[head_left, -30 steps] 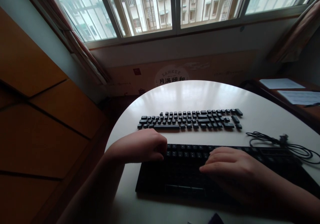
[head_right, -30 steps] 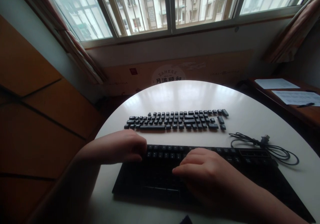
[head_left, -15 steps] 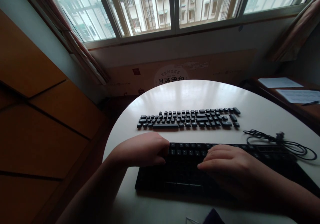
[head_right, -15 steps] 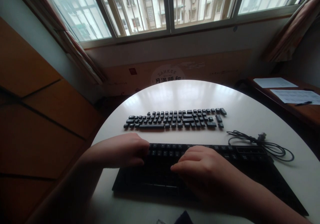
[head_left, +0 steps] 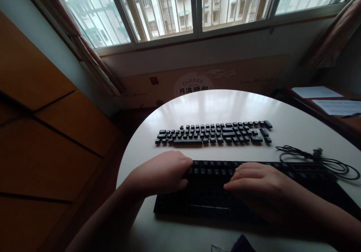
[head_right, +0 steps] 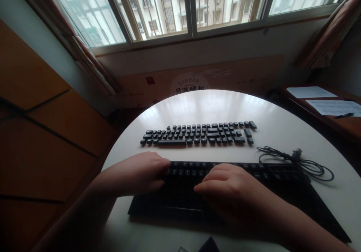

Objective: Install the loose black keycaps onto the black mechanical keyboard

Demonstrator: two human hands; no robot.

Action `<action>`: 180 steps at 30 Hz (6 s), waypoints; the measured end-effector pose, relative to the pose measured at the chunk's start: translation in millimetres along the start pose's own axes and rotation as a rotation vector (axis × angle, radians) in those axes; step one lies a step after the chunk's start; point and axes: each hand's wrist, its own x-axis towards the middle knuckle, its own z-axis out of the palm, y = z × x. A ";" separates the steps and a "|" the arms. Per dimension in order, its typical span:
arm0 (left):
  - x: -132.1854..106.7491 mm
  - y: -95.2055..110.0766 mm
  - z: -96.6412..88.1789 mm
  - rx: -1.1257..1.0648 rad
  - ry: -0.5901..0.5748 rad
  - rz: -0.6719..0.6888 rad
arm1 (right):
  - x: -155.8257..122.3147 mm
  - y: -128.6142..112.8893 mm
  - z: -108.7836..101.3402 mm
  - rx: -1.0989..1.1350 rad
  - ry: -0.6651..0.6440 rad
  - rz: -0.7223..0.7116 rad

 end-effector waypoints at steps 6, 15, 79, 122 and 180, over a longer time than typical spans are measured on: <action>-1.7 -1.0 -1.9 -0.005 -0.001 0.004 | -1.2 -0.3 -0.4 -0.003 0.008 0.009; 0.6 -4.9 -4.9 0.007 -0.023 -0.027 | 0.6 -1.2 -0.3 0.009 0.002 0.000; 0.5 -22.6 -19.0 -0.083 -0.109 0.026 | 2.3 -3.3 -2.1 -0.029 -0.012 0.008; 3.8 6.6 -2.4 0.142 -0.022 -0.039 | -2.2 6.0 3.2 -0.025 -0.031 0.055; 37.5 -59.7 -0.6 -0.099 0.664 -0.185 | -0.8 -4.1 -2.4 -0.021 0.065 -0.003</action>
